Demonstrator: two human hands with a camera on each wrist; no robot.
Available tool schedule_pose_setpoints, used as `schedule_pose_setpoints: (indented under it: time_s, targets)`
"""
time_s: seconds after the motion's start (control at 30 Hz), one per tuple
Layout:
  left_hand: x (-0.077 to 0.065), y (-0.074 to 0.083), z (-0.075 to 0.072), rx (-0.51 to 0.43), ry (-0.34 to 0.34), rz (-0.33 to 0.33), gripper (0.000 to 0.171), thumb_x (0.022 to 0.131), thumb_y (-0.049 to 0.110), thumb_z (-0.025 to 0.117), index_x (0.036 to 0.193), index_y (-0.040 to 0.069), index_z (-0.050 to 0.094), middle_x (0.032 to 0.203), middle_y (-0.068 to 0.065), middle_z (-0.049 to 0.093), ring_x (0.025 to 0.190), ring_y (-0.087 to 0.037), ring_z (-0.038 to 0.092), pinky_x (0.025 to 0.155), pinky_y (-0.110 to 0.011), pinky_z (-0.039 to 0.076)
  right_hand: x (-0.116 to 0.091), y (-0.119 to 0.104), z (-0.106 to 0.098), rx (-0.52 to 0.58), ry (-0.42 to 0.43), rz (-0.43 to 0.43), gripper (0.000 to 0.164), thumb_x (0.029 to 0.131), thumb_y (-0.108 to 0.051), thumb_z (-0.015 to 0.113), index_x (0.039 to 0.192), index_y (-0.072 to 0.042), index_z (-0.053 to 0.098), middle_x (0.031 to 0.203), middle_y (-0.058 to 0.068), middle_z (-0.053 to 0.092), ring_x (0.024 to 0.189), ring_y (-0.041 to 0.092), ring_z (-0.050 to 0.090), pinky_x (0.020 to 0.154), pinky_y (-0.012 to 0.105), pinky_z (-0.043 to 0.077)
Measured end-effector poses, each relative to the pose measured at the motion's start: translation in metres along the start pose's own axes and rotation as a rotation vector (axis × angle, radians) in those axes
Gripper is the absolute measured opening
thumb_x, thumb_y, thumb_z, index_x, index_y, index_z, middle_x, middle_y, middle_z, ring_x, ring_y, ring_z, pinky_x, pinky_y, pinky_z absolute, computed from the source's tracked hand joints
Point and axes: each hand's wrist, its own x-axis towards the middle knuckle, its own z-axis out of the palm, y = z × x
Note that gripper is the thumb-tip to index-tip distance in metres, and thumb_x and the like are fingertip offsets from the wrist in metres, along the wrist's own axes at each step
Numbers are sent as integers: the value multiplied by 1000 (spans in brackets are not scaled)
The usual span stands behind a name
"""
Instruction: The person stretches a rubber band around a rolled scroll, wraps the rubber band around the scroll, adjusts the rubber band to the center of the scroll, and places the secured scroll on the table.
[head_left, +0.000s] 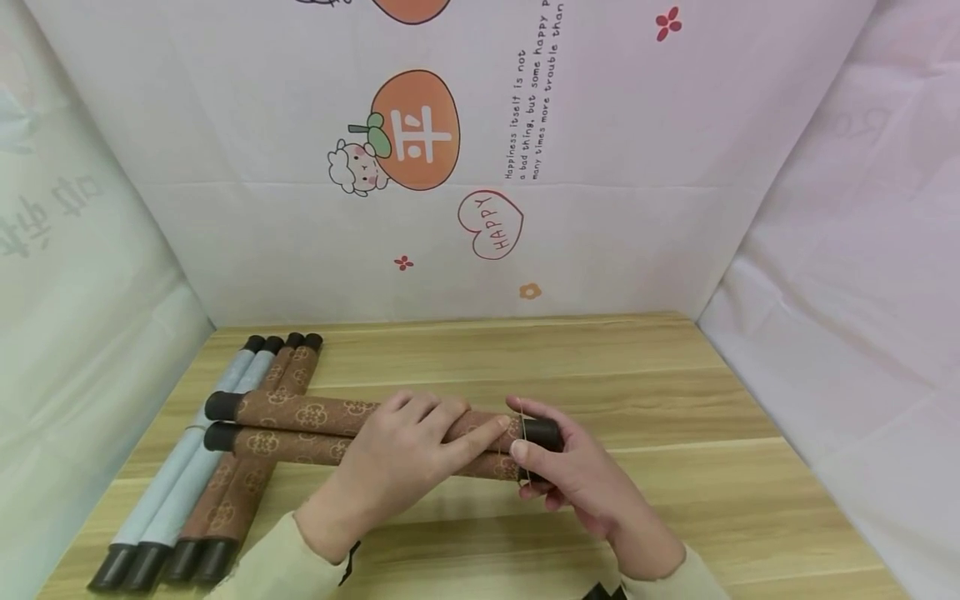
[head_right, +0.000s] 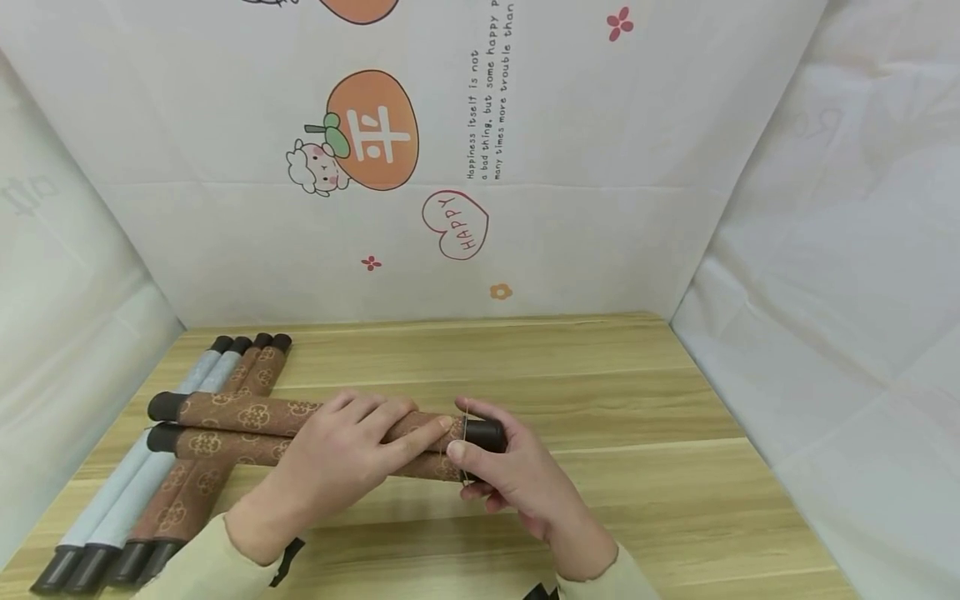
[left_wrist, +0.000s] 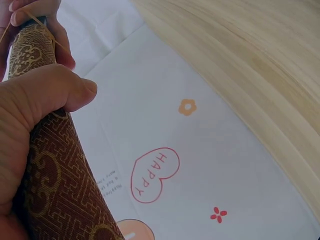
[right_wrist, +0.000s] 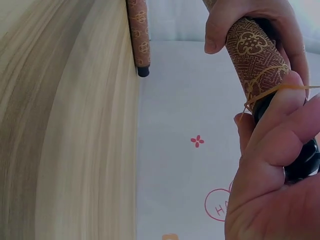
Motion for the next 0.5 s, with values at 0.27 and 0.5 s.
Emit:
schedule_pose_setpoints:
  time_s: [0.27, 0.5]
  targets:
    - [2, 2, -2, 43, 29, 7, 38, 101, 21, 53, 134, 31, 69, 96, 0, 68, 71, -20, 64, 66, -36, 56, 6, 4, -1, -11, -23, 14, 65, 99, -35, 69, 158, -28, 42, 118, 18, 61, 66, 18, 67, 54, 21, 45]
    - [5, 5, -4, 34, 34, -19, 36, 99, 21, 55, 130, 30, 71, 96, 0, 68, 69, -20, 62, 61, -34, 53, 10, 4, 2, -3, 32, 61, 65, 94, -36, 76, 152, -20, 50, 110, 18, 64, 61, 16, 65, 54, 22, 48]
